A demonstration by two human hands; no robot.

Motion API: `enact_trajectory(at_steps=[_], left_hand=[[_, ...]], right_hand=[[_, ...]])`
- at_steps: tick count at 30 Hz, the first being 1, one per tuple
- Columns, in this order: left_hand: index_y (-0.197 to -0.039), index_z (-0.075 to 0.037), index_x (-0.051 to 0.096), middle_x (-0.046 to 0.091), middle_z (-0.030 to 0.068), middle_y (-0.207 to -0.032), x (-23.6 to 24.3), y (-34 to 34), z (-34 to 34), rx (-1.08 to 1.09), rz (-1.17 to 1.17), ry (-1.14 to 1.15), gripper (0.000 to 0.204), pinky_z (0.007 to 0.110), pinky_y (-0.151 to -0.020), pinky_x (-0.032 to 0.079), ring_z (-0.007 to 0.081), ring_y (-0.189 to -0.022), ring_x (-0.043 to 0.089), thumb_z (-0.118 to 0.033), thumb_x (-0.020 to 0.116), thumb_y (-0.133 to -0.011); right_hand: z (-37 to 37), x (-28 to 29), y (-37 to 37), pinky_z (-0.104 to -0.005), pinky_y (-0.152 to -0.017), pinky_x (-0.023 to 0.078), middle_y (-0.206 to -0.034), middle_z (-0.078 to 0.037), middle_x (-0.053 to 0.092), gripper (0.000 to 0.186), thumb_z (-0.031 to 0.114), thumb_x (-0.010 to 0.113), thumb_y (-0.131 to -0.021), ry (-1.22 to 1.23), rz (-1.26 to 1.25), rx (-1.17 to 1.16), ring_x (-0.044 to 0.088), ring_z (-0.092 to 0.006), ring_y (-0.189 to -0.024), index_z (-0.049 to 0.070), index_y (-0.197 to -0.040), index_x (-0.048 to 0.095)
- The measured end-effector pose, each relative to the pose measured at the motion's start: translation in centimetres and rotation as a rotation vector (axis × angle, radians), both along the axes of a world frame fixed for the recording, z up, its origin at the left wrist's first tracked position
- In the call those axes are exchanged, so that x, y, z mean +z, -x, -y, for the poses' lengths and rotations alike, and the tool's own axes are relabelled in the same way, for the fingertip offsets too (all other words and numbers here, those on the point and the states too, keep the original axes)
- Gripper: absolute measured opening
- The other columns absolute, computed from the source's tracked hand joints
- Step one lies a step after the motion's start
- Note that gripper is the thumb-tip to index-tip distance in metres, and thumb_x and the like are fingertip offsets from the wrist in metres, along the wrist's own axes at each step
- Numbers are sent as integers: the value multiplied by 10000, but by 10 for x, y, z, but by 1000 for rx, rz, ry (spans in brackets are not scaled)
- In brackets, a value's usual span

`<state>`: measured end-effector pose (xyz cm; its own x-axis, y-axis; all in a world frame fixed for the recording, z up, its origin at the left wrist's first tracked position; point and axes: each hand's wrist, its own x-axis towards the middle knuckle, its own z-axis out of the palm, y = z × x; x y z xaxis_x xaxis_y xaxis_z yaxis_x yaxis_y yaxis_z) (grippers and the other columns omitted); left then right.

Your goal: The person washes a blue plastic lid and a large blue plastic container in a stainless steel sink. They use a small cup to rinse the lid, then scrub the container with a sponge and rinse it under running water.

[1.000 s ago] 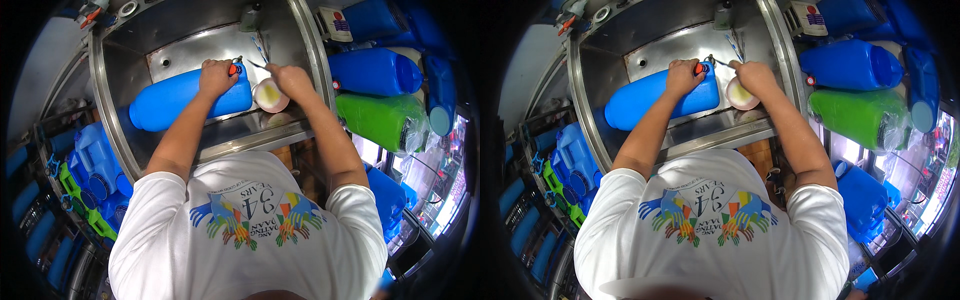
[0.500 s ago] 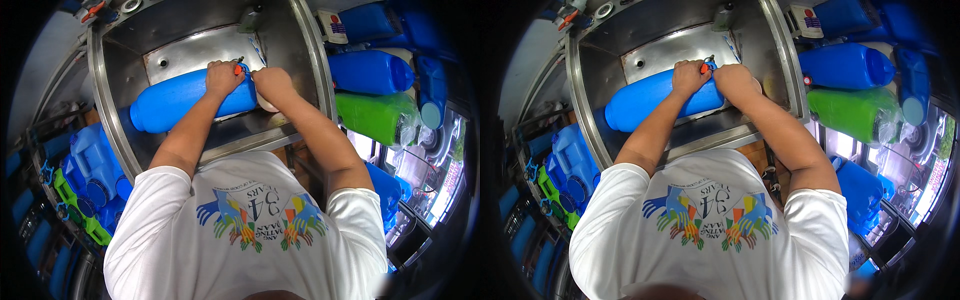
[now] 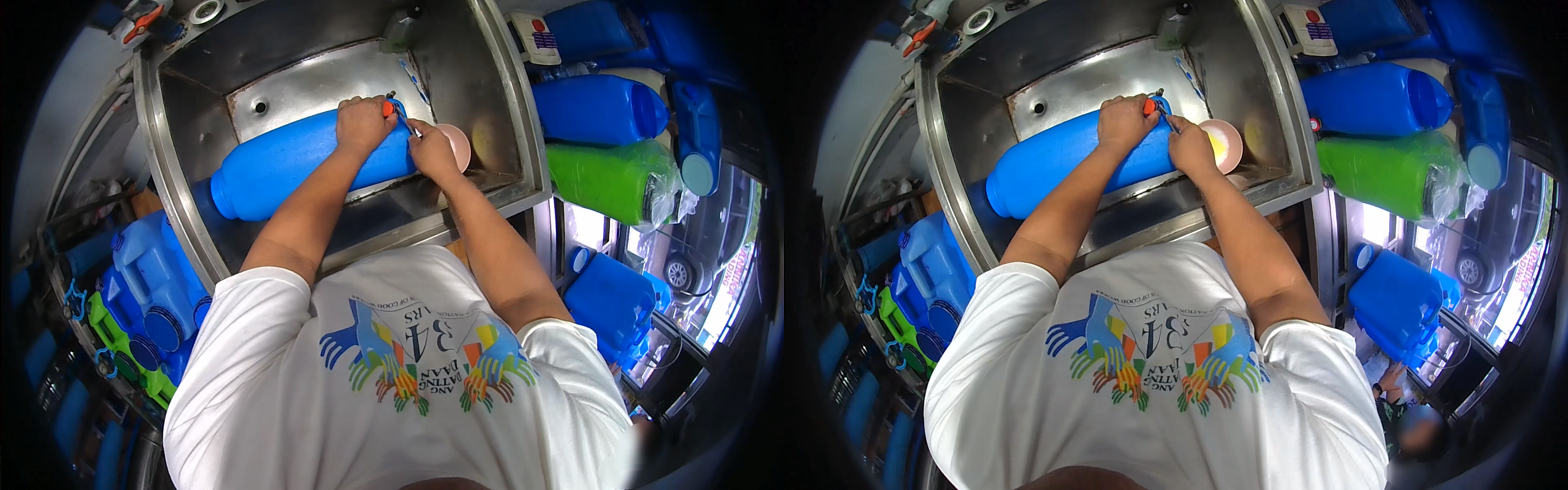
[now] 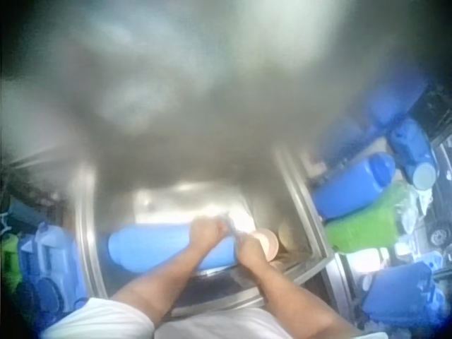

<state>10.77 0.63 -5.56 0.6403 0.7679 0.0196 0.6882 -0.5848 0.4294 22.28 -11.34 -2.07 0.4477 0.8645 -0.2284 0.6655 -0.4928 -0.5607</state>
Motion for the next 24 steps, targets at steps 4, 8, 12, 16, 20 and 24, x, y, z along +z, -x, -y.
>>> enact_trajectory(at_steps=[4,8,12,16,20,24], left_hand=[[-926,-84,710,703,130,-812,-2,0,3,-5,-32,23,345,441,-811,495,301,-842,671,-407,715,-804],[-967,-71,704,698,141,-798,-2,3,14,-3,9,-24,382,436,-806,502,309,-831,672,-405,737,-786],[-1197,-37,621,699,167,-803,5,6,27,39,20,2,625,446,-814,508,328,-792,680,-451,760,-750],[-1325,-11,535,706,207,-831,8,2,29,119,16,114,802,455,-830,521,363,-797,695,-504,761,-735],[-1298,8,563,711,253,-945,-5,-4,11,185,7,279,754,455,-875,535,400,-893,700,-466,745,-741],[-715,-4,736,697,252,-797,-33,-21,-29,-86,-220,323,605,460,-775,544,381,-803,705,-602,652,-755]], right_hand=[[-8,16,-16,-486,-763,540,-874,-242,690,381,116,527,-901,106,220,259,689,-383,-804,142,-1259,657],[-36,43,-39,-483,-764,550,-859,-176,708,404,120,503,-899,226,398,614,699,-351,-852,180,-1269,653],[-82,42,-61,-448,-793,547,-945,-133,723,267,177,517,-910,243,471,930,709,-304,-910,145,-1060,735],[-99,7,-78,-427,-761,519,-844,-88,728,196,154,558,-838,96,764,894,712,-274,-846,167,-875,750],[-49,-30,-86,-450,-775,540,-852,-135,708,155,132,592,-817,47,553,555,696,-319,-846,118,-909,716],[19,-51,-87,-468,-811,534,-919,-155,707,214,156,637,-782,208,381,244,685,-340,-868,66,-959,718]])
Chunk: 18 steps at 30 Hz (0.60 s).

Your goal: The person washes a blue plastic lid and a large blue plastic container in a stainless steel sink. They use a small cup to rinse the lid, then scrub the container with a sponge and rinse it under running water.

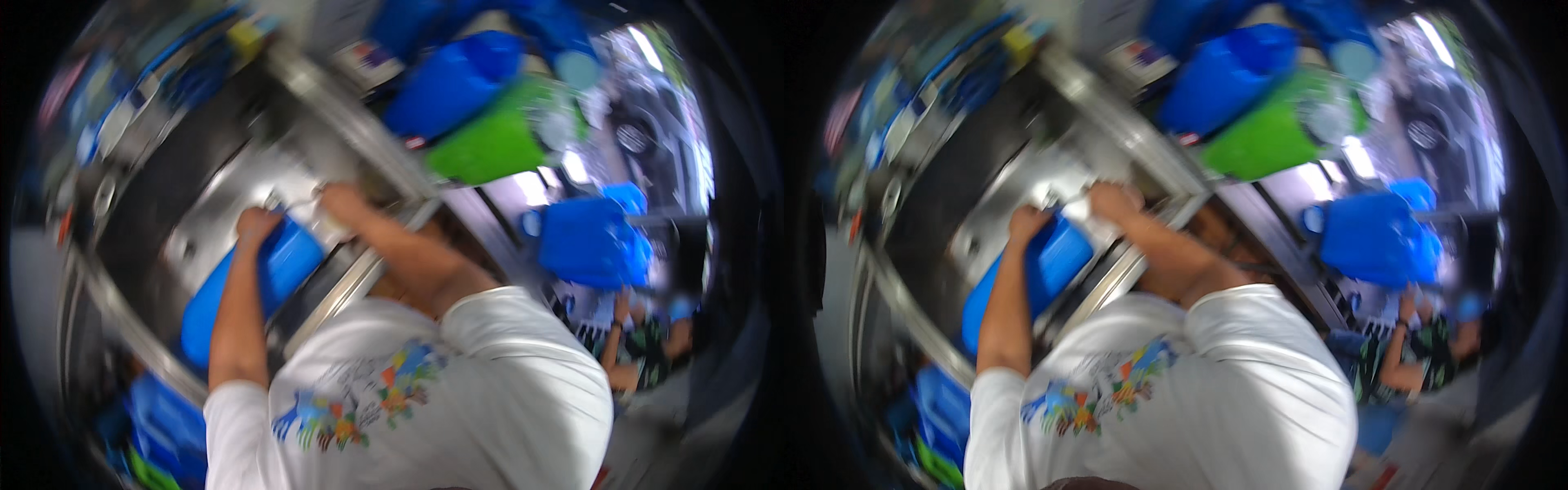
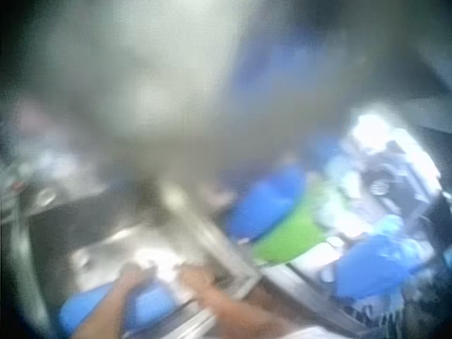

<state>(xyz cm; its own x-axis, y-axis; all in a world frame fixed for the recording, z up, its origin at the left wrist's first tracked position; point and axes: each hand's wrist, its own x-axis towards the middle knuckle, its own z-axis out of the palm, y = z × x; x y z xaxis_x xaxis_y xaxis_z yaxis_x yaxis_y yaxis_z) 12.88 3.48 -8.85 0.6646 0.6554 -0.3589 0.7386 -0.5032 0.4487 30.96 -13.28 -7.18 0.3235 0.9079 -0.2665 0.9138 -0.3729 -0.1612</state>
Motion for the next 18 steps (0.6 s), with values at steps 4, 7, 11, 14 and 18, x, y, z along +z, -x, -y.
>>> enact_trajectory(at_steps=[4,7,11,14,18], left_hand=[[-725,-39,709,670,92,-626,-15,-26,-31,-90,-16,296,211,355,-513,496,191,-535,628,-242,767,-713],[-701,-43,645,613,51,-583,-12,-30,-35,-15,22,548,151,298,-411,427,143,-475,565,-107,782,-687],[-790,-13,655,644,79,-651,9,-27,-27,68,-12,631,203,296,-436,488,158,-505,596,-117,808,-706],[-815,2,668,667,88,-698,23,-33,-26,-18,-84,657,189,292,-457,511,169,-531,617,-125,786,-739],[-855,-23,703,687,87,-766,4,-42,-36,-23,-225,670,187,294,-472,511,178,-567,634,-190,748,-783]], right_hand=[[26,3,23,-443,-797,522,-890,-124,711,223,168,536,-847,-180,130,-21,684,-284,-899,94,-949,720],[17,15,25,-436,-821,523,-911,-145,716,214,147,525,-856,-143,40,58,692,-304,-899,72,-935,710],[8,43,-14,-494,-770,539,-855,-139,720,180,158,553,-854,-64,98,80,707,-338,-855,61,-907,695],[16,67,-26,-497,-833,528,-935,-174,716,219,149,546,-857,-47,6,-58,698,-363,-915,66,-978,710],[25,77,29,-498,-819,537,-973,-171,718,329,175,566,-813,103,-341,186,692,-362,-918,113,-1116,680]])
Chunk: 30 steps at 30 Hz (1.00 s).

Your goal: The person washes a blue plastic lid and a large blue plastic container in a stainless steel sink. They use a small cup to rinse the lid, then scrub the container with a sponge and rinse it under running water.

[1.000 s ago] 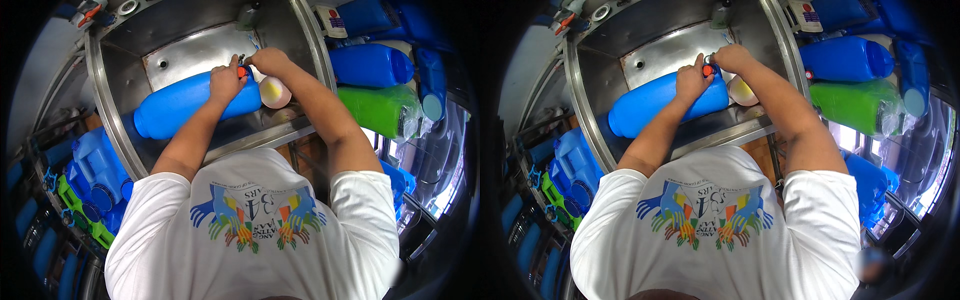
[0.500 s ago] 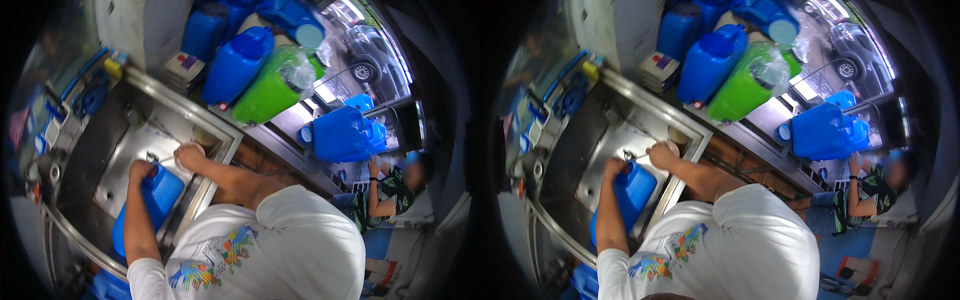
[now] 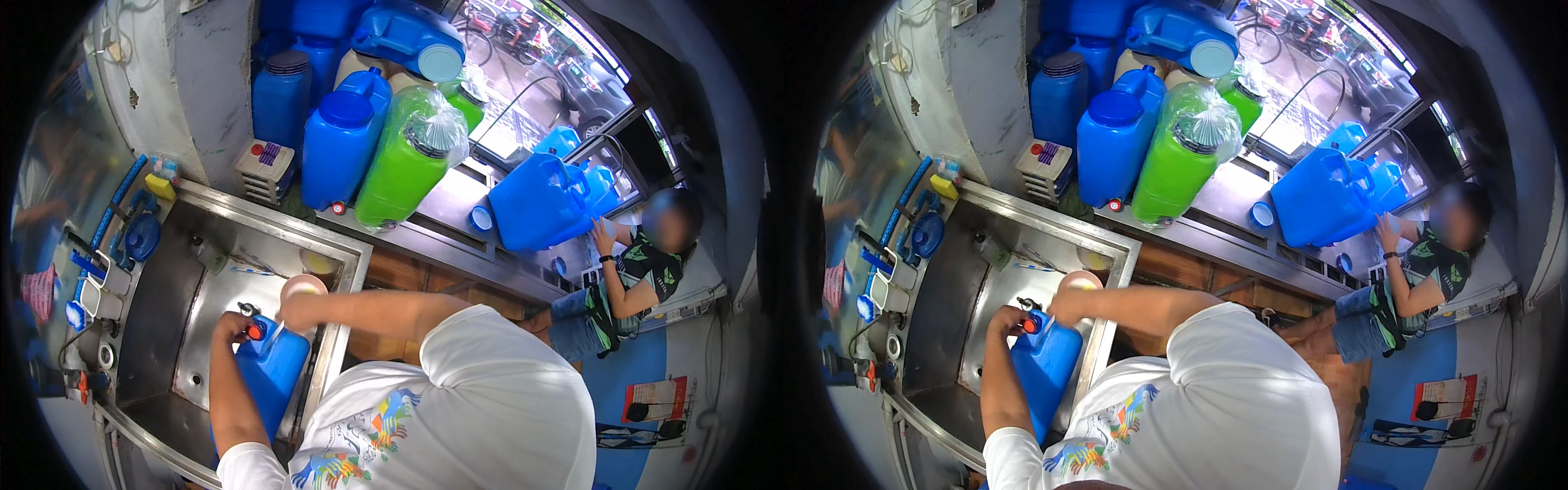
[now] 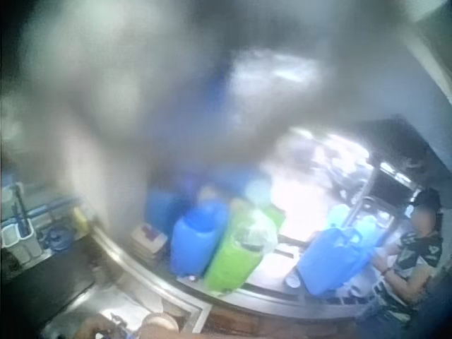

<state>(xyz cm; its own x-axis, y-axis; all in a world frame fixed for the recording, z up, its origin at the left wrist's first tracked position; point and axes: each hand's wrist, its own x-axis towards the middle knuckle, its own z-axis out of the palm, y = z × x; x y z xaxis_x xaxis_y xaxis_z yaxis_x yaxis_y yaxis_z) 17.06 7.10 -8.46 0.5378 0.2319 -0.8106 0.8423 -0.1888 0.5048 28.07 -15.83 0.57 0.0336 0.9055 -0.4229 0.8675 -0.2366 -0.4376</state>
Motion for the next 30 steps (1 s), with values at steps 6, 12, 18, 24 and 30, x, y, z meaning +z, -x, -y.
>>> enact_trajectory(at_steps=[6,12,18,24,30], left_hand=[[-867,-137,768,741,69,-835,-69,10,-16,-809,87,-252,201,393,-683,539,195,-748,681,-309,728,-771],[-937,-41,741,735,149,-867,-30,19,13,-155,127,-188,204,387,-636,600,270,-749,731,-165,750,-775],[-944,-52,757,717,192,-991,10,101,7,-211,112,-864,289,451,-814,559,343,-927,700,-299,638,-856],[-944,-41,742,719,158,-881,85,248,-13,577,437,-815,328,394,-758,535,299,-819,693,-355,694,-865],[-997,-101,747,730,123,-899,146,458,-56,939,274,-1147,331,420,-765,532,332,-846,693,-397,628,-905]], right_hand=[[0,-30,80,-461,-799,537,-959,-175,704,400,314,786,-715,-118,-62,59,682,-342,-908,62,-1015,700],[7,-30,69,-476,-736,532,-887,-157,694,450,338,793,-750,-108,72,52,680,-360,-870,59,-1053,615],[5,-15,77,-479,-736,513,-889,-177,675,419,335,807,-745,-107,34,3,665,-380,-865,58,-977,594],[-10,-15,77,-483,-721,503,-852,-205,672,432,310,829,-737,-154,34,18,651,-419,-832,28,-947,578],[-20,-22,74,-473,-717,502,-854,-218,675,379,300,773,-816,-81,50,29,666,-406,-826,21,-1003,597]])
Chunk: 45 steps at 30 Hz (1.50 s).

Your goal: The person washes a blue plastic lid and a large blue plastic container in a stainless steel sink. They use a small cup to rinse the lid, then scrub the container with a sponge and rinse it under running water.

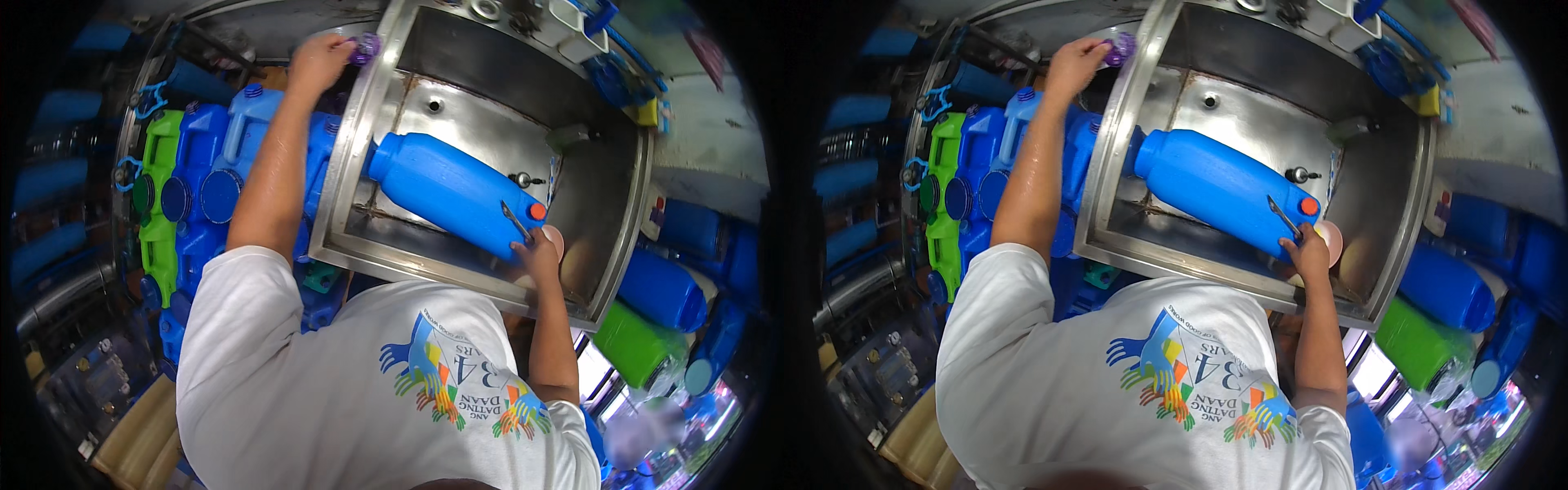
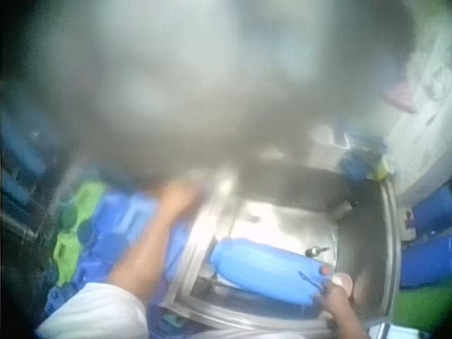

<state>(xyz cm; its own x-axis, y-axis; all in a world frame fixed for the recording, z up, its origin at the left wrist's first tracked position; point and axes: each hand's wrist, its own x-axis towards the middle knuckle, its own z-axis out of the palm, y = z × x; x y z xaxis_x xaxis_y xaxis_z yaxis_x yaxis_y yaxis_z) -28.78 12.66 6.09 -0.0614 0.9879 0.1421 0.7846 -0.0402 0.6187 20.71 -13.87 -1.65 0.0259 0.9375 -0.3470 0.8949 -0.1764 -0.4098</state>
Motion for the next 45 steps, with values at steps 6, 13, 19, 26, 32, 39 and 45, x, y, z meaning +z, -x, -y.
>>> enact_trajectory(at_steps=[6,13,19,26,32,39,45], left_hand=[[-1037,-36,739,689,203,-1125,-105,89,-32,-94,-577,665,272,462,-924,521,364,-1050,668,-177,632,-831],[-1089,-33,736,662,222,-1202,-180,88,-74,171,-139,970,323,418,-979,500,322,-1143,647,-141,631,-803],[-1129,-28,715,635,217,-1258,-197,106,-110,-57,-422,830,441,429,-1031,462,353,-1194,604,-339,621,-830],[-1165,-40,687,720,159,-1027,-103,63,-97,-119,-43,163,475,376,-820,526,258,-933,697,-420,670,-881],[-1124,-66,695,673,158,-1174,-40,-123,17,-512,54,-230,359,396,-962,481,327,-1119,622,-239,751,-814],[-1212,-95,659,620,131,-1266,-73,-309,118,-867,-136,-97,455,499,-1086,351,323,-1246,523,-304,726,-814],[-1183,-89,664,662,147,-1154,-99,-400,129,-874,-199,168,452,452,-987,440,342,-1073,614,-334,730,-809]], right_hand=[[1,-1,-2,-401,-646,463,-715,-130,589,205,186,554,-982,-93,-361,-231,575,-244,-642,-11,-984,612],[10,34,13,-360,-630,483,-755,-144,623,220,142,531,-975,91,-88,-184,613,-238,-653,-14,-1094,630],[30,38,8,-418,-721,516,-927,-246,683,324,123,501,-966,-46,-121,-282,686,-371,-801,-12,-1252,573],[-11,51,-84,-479,-853,500,-1054,-215,615,340,85,606,-864,-548,479,-341,605,-417,-994,63,-1201,639],[-72,57,-178,-485,-694,557,-972,-212,633,239,98,533,-871,-469,738,-396,676,-405,-800,60,-1067,663],[-79,42,-200,-465,-649,563,-872,-150,652,167,122,531,-871,-370,871,-120,699,-356,-773,83,-920,686],[-71,39,-196,-481,-722,558,-855,-167,668,163,211,592,-880,-512,634,-54,691,-367,-818,78,-933,673]])
